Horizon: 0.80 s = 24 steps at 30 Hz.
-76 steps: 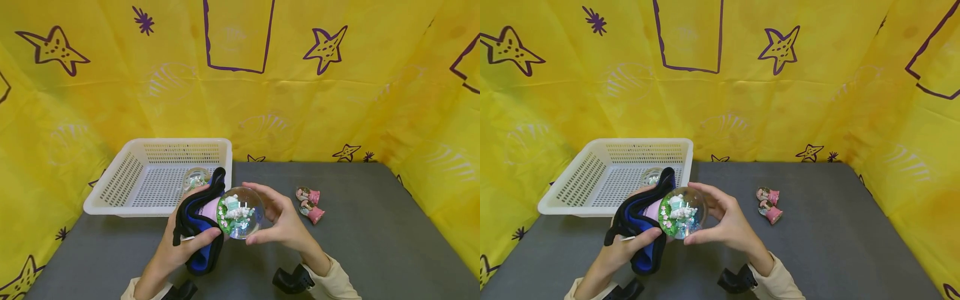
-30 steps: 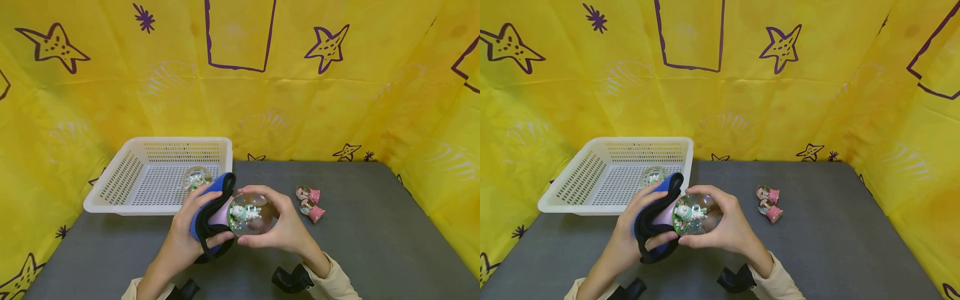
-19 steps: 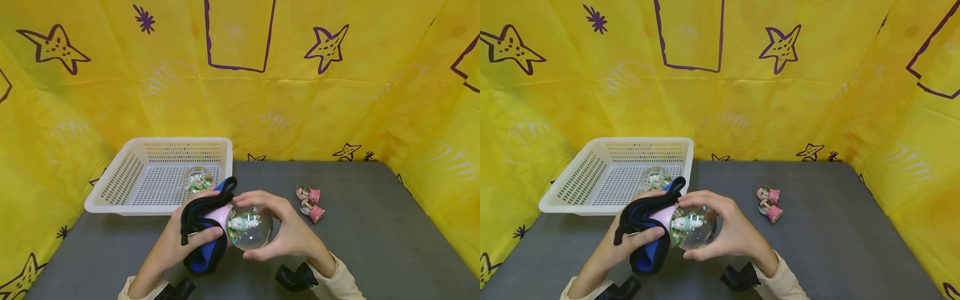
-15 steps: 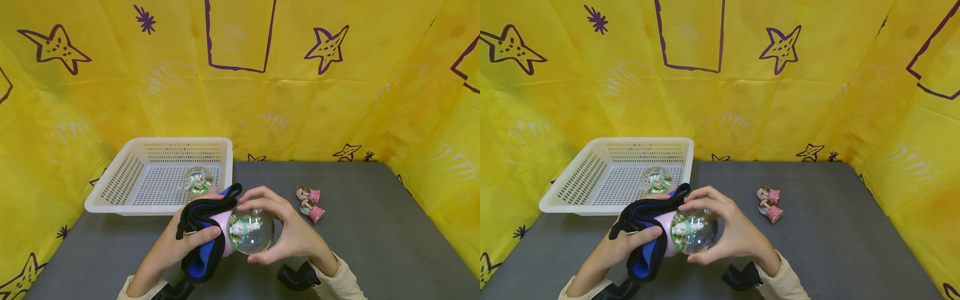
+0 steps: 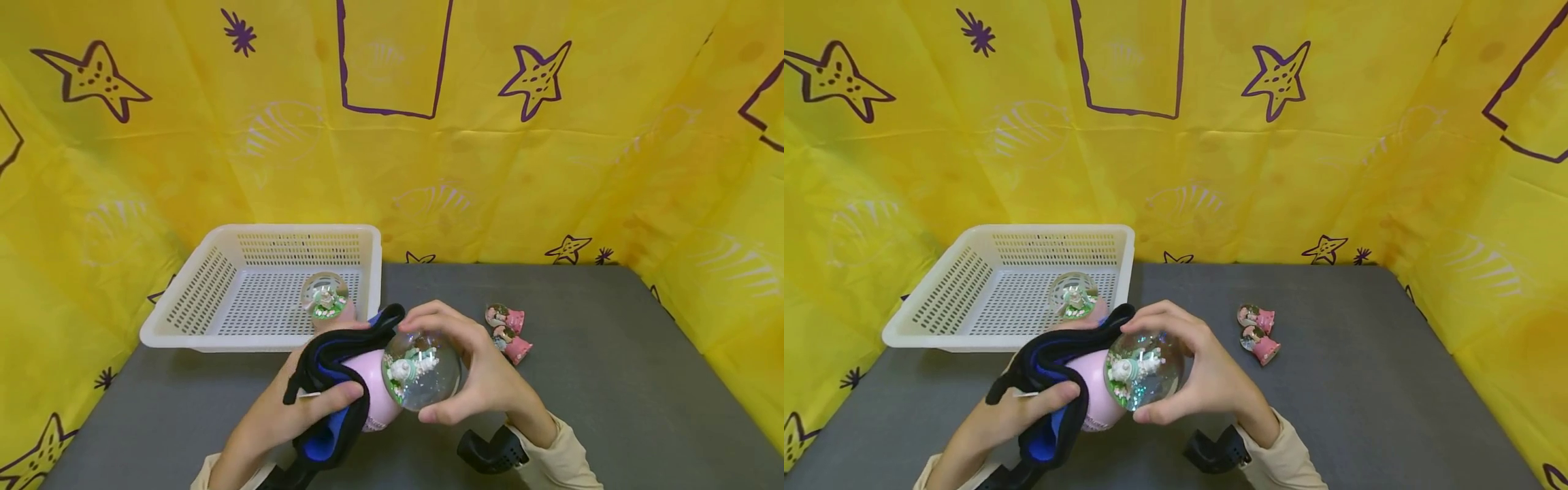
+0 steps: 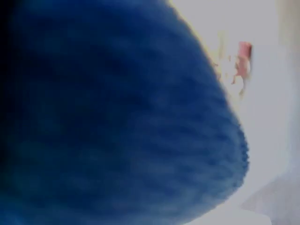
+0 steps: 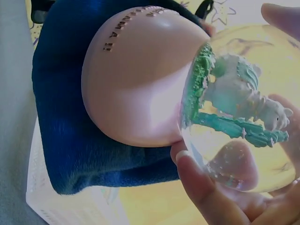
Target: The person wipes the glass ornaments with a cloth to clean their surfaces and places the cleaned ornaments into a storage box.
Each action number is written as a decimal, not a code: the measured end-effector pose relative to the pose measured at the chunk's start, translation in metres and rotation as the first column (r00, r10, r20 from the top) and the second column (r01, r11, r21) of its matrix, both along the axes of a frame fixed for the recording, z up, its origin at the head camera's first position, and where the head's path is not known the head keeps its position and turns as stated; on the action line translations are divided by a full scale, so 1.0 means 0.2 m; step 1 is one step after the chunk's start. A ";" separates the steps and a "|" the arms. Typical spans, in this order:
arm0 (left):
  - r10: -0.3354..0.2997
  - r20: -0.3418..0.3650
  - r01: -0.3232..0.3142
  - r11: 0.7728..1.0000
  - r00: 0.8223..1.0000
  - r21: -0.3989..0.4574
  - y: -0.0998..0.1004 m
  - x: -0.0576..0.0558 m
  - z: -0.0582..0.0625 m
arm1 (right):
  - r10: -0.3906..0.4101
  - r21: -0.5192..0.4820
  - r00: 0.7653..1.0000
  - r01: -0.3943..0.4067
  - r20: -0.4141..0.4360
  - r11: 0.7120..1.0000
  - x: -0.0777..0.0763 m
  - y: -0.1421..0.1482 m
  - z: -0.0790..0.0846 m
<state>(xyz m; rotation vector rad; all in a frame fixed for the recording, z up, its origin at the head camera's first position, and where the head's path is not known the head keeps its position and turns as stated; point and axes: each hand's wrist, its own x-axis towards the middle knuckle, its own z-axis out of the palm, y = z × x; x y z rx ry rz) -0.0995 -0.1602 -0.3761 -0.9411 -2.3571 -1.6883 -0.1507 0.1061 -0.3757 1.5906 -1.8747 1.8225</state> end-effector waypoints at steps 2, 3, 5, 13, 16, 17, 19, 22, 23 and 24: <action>-0.009 -0.022 0.008 0.999 1.000 -0.045 0.01 0.01 0.00 | -0.003 -0.010 1.000 0.003 0.009 1.000 0.00 0.00 0.00; -0.008 -0.045 0.005 0.997 0.999 -0.072 0.01 0.02 0.01 | -0.003 -0.015 1.000 0.004 0.013 1.000 0.00 0.00 0.00; -0.003 -0.065 -0.004 0.994 0.998 -0.106 0.02 0.03 0.01 | -0.003 -0.023 1.000 0.003 0.014 1.000 0.00 -0.01 0.00; 0.095 -0.096 -0.106 0.988 0.991 -0.112 0.05 0.05 0.01 | -0.002 -0.022 1.000 0.002 0.012 1.000 0.00 -0.02 -0.01; 0.129 -0.099 -0.138 0.986 0.987 -0.091 0.06 0.05 0.01 | -0.014 -0.008 1.000 0.014 -0.014 1.000 0.01 -0.03 -0.01; 0.134 -0.099 -0.142 0.986 0.986 -0.085 0.06 0.05 0.01 | -0.023 0.001 0.999 0.023 -0.029 1.000 0.02 -0.03 -0.01; 0.136 -0.091 -0.143 0.987 0.986 -0.076 0.05 0.05 0.01 | -0.039 0.019 0.997 0.040 -0.072 0.999 0.02 -0.05 -0.01; 0.112 -0.030 -0.113 0.991 0.993 -0.068 0.04 0.04 0.01 | -0.055 0.032 0.989 0.060 -0.137 0.998 0.03 -0.07 -0.01; 0.095 0.000 -0.094 0.994 0.996 -0.061 0.04 0.03 0.02 | -0.059 0.031 0.986 0.064 -0.155 0.997 0.03 -0.07 -0.01; 0.078 0.037 -0.077 0.996 0.996 -0.049 0.03 0.03 0.02 | -0.059 0.027 0.984 0.064 -0.170 0.998 0.03 -0.07 -0.01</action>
